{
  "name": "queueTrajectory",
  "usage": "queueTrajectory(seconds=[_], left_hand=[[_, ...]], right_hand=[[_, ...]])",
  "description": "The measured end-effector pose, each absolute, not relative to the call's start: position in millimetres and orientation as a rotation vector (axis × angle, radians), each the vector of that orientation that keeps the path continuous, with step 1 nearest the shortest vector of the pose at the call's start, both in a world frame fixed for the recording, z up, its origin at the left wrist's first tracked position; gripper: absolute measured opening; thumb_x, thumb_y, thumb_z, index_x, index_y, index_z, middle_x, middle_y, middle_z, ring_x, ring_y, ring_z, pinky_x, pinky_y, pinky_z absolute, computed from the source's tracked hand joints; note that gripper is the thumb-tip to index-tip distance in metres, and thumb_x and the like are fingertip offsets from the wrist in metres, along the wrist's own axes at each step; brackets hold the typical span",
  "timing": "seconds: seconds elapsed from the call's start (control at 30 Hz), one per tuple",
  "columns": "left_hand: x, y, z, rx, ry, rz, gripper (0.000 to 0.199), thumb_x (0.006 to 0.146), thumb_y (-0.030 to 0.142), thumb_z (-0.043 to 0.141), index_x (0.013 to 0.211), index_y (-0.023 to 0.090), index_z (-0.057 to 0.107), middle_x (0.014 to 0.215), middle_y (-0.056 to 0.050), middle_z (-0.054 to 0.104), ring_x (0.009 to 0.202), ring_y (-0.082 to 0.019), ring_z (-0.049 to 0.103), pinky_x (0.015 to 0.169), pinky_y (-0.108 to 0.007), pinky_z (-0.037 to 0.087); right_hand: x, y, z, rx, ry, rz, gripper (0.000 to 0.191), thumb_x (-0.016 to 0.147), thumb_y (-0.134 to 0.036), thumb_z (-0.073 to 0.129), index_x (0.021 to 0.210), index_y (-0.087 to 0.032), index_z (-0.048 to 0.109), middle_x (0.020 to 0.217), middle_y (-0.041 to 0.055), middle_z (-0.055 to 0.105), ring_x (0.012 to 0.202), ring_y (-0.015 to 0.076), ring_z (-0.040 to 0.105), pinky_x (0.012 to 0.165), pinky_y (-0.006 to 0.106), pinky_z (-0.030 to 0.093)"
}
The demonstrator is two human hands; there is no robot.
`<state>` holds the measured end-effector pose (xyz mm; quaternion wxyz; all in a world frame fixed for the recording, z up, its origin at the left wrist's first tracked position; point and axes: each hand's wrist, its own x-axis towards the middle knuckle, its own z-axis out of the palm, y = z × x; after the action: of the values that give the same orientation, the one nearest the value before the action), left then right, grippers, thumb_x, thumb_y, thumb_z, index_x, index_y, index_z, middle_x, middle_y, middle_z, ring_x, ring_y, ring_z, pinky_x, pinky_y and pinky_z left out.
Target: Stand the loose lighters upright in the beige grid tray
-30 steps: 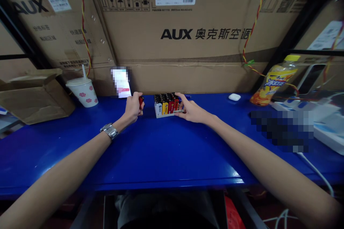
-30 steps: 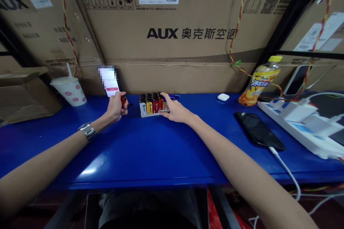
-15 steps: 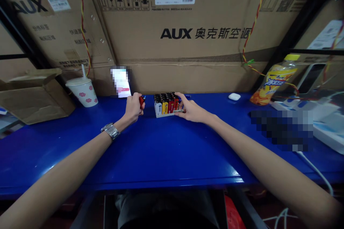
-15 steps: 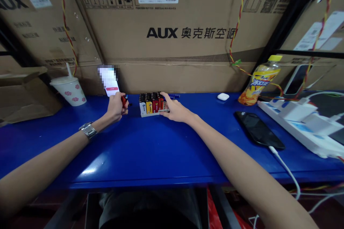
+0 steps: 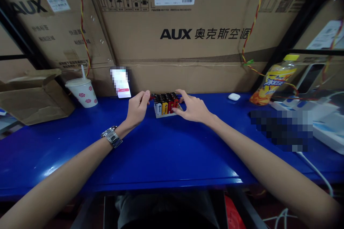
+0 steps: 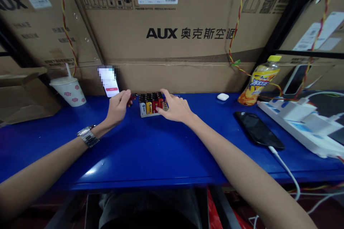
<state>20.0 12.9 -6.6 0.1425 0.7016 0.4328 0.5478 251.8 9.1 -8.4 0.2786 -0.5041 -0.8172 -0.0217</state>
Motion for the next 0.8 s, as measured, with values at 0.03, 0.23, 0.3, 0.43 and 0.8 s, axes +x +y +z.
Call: queueTrajectory(seconds=[0.03, 0.23, 0.3, 0.43, 0.8], left_hand=[[23, 9, -5, 2.118, 1.242, 1.585, 0.033, 0.093, 0.038, 0.04, 0.07, 0.018, 0.054, 0.063, -0.002, 0.054, 0.057, -0.013, 0.05, 0.056, -0.028, 0.04], [38, -7, -7, 2.426, 1.059, 1.613, 0.011, 0.087, 0.029, 0.052, 0.092, 0.018, 0.049, 0.088, -0.006, 0.056, 0.077, -0.016, 0.055, 0.07, -0.03, 0.046], [40, -8, -9, 2.485, 0.985, 1.563, 0.009, 0.089, 0.027, 0.049, 0.093, 0.018, 0.049, 0.089, -0.006, 0.056, 0.079, -0.016, 0.055, 0.071, -0.031, 0.047], [36, -5, -12, 2.566, 0.991, 1.537, 0.014, 0.092, 0.023, 0.041, 0.103, 0.019, 0.049, 0.098, -0.008, 0.057, 0.089, -0.018, 0.056, 0.08, -0.034, 0.047], [-25, 56, -33, 2.535, 1.892, 0.932, 0.036, 0.072, 0.003, 0.043, 0.103, 0.012, 0.06, 0.108, -0.018, 0.054, 0.103, -0.033, 0.051, 0.087, -0.049, 0.043]], right_hand=[[248, 5, -5, -1.361, -2.136, -0.109, 0.062, 0.08, -0.054, 0.052, 0.132, -0.022, 0.041, 0.097, 0.0104, 0.067, 0.074, 0.0241, 0.062, 0.061, 0.033, 0.041], [221, -13, 2, -0.954, -2.091, 0.167, 0.038, 0.092, -0.05, 0.039, 0.085, -0.017, 0.057, 0.069, 0.0018, 0.061, 0.055, 0.0099, 0.048, 0.054, 0.024, 0.035], [216, -14, 1, -0.888, -2.064, 0.265, 0.037, 0.091, -0.05, 0.042, 0.084, -0.017, 0.056, 0.068, 0.0009, 0.059, 0.054, 0.009, 0.045, 0.053, 0.024, 0.036], [222, -5, 0, -0.832, -1.927, 0.526, 0.035, 0.089, -0.053, 0.047, 0.09, -0.018, 0.054, 0.065, -0.0013, 0.055, 0.052, 0.0091, 0.048, 0.051, 0.024, 0.039], [287, 30, -8, -0.965, -1.877, 0.828, 0.034, 0.078, -0.048, 0.062, 0.075, -0.014, 0.057, 0.048, -0.0033, 0.05, 0.039, 0.008, 0.043, 0.04, 0.024, 0.034]])
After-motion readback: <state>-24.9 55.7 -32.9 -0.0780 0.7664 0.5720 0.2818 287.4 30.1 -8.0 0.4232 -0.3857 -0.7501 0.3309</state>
